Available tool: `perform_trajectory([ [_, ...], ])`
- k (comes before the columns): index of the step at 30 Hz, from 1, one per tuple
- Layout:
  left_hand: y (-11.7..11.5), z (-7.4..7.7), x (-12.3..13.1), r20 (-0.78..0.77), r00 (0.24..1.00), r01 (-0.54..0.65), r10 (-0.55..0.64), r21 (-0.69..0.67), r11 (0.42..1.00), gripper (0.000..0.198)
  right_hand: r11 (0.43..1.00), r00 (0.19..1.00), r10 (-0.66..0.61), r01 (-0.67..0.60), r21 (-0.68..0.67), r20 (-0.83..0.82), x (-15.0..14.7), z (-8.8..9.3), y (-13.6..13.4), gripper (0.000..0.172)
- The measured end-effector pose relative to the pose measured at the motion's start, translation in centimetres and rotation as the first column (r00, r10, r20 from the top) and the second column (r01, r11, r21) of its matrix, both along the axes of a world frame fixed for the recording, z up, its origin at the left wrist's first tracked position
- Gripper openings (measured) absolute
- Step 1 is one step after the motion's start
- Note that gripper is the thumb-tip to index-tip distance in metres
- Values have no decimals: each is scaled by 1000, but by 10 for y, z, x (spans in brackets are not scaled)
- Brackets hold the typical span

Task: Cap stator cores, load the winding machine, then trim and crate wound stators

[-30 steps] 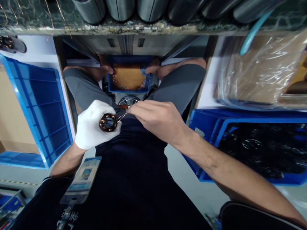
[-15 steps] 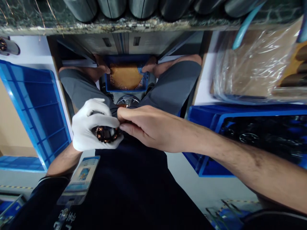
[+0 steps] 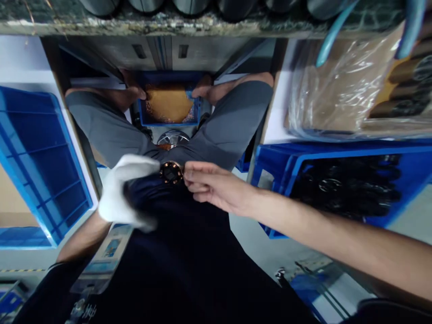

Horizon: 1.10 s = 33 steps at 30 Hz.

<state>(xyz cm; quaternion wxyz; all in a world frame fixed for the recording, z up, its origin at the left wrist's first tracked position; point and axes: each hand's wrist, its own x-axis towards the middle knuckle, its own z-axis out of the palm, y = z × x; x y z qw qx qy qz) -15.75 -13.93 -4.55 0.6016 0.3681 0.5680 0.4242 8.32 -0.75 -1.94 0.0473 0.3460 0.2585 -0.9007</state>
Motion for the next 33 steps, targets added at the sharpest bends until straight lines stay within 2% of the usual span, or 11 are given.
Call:
perform_trajectory([
  [3, 17, -1, 12, -173, 974, 168, -148, 105, 980, 48, 934, 984, 163, -130, 334, -73, -4, 1, 3, 43],
  [8, 26, 5, 29, 265, 898, 395, -350, -138, 908, 60, 321, 868, 494, -243, 916, 57, -2, 18, 55, 32],
  [11, 25, 12, 24, -162, 946, 280, -281, -32, 960, 43, 55, 871, 459, -227, 972, 177, 6, 28, 77, 21],
  [13, 30, 13, 18, -486, 848, 334, -212, 179, 925, 47, 206, 863, 466, -321, 924, 196, 9, 29, 80, 48],
  [16, 45, 15, 11, -626, 758, 494, -181, 371, 787, 18, 725, 843, 536, -479, 494, 30, 9, 20, 68, 44],
  [18, 53, 19, 10, -637, 753, 536, -166, 448, 715, 11, 850, 856, 514, -499, 171, -55, 7, 12, 54, 48],
  [21, 54, 27, 13, -647, 737, 525, -193, 369, 767, 11, 826, 871, 491, -458, 329, -20, 5, 11, 41, 52],
  [25, 39, 31, 16, -399, 792, 509, -462, 16, 860, 16, 306, 840, 523, -341, 889, 142, 5, 28, 52, 44],
  [28, 31, 27, 14, -349, 822, 478, -450, -9, 879, 19, 135, 845, 505, -281, 950, 178, 7, 36, 70, 36],
  [30, 30, 23, 12, -538, 794, 396, -284, 101, 913, 37, 229, 853, 487, -331, 915, 187, 8, 35, 75, 26],
  [33, 31, 19, 9, -703, 697, 450, -138, 279, 848, 29, 703, 853, 515, -474, 531, 80, 5, 26, 68, 43],
])
